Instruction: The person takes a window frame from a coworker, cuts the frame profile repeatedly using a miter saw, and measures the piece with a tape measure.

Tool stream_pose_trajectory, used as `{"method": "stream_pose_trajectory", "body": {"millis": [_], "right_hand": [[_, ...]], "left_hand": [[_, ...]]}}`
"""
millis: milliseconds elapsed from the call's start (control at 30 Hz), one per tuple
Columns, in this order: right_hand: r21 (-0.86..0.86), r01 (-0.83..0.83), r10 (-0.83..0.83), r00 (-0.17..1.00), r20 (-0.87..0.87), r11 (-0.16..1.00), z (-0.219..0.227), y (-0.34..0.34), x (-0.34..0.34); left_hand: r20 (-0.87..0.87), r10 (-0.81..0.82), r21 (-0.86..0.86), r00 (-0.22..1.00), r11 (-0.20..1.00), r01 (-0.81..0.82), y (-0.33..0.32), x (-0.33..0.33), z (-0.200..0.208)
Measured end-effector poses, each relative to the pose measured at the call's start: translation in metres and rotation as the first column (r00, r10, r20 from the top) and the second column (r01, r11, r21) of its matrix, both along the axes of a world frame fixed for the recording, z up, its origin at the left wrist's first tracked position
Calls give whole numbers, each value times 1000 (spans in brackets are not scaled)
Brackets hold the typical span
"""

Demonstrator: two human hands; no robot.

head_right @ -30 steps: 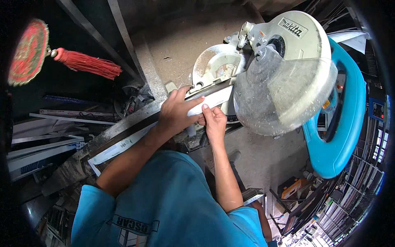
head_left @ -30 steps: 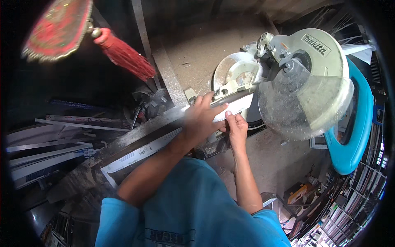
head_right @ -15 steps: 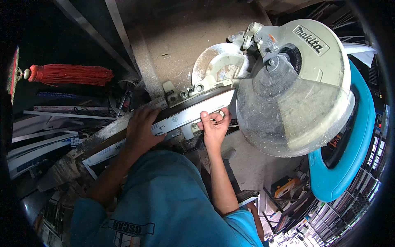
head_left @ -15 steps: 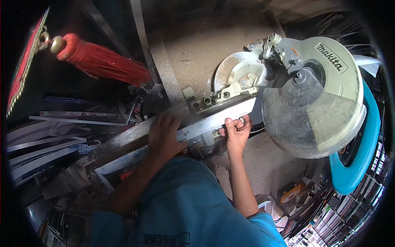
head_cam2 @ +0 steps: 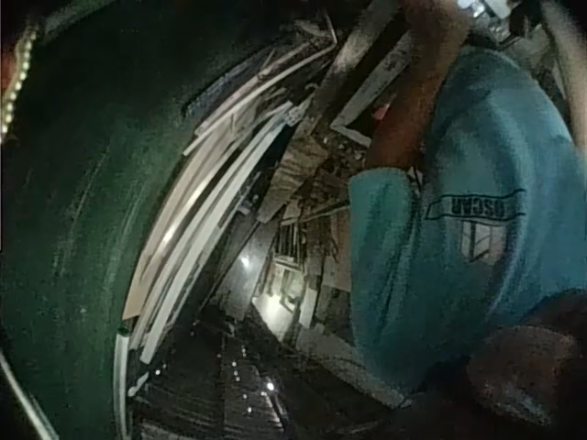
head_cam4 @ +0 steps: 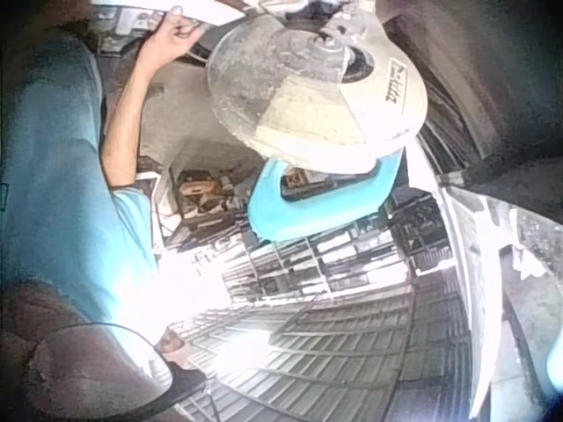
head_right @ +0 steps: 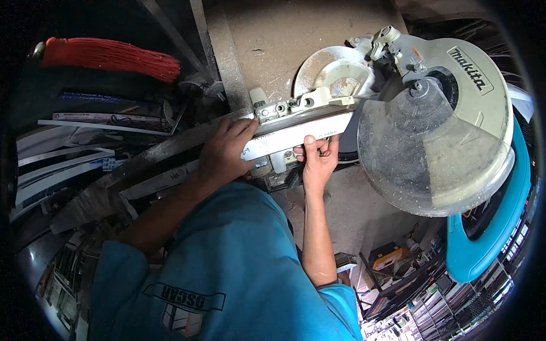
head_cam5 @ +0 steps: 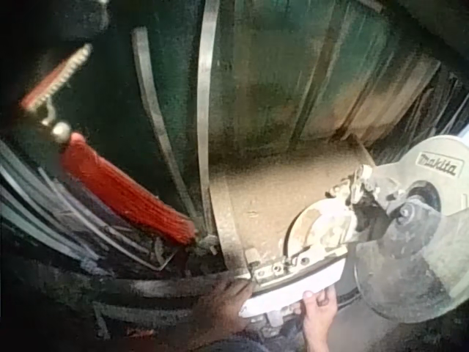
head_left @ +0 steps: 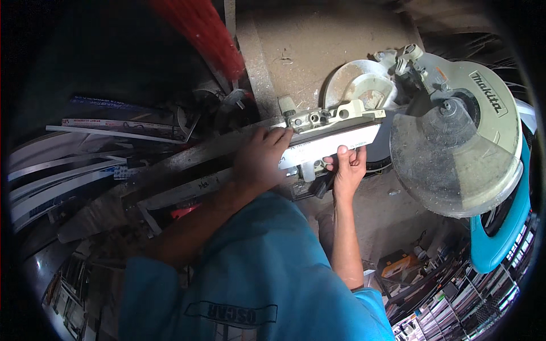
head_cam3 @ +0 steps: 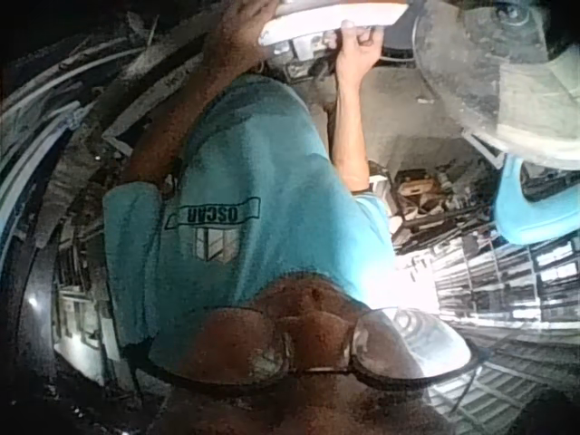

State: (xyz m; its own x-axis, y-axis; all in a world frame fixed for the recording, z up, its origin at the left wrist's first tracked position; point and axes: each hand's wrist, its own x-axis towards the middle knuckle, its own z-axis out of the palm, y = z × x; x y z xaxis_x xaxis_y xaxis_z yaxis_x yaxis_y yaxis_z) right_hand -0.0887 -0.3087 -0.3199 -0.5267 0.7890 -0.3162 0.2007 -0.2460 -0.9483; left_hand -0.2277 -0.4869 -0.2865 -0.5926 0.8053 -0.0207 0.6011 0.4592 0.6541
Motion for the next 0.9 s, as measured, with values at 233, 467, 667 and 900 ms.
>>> {"method": "stream_pose_trajectory", "body": {"millis": [233,467,667,900], "right_hand": [[-49,10,-10,1000,2,999,3,-1,0],[-60,40,-41,999,-19,997,-5,-1,3],[-87,7,-11,999,-44,996,-1,3,2],[-88,13,-16,999,-29,996,-1,4,3]], "left_hand": [[18,14,-34,1000,999,-14,2,3,-8],[14,-24,-117,1000,993,26,5,1,0],[-11,-28,-162,1000,987,26,6,2,-2],[23,-36,-233,999,972,40,10,1,1]]}}
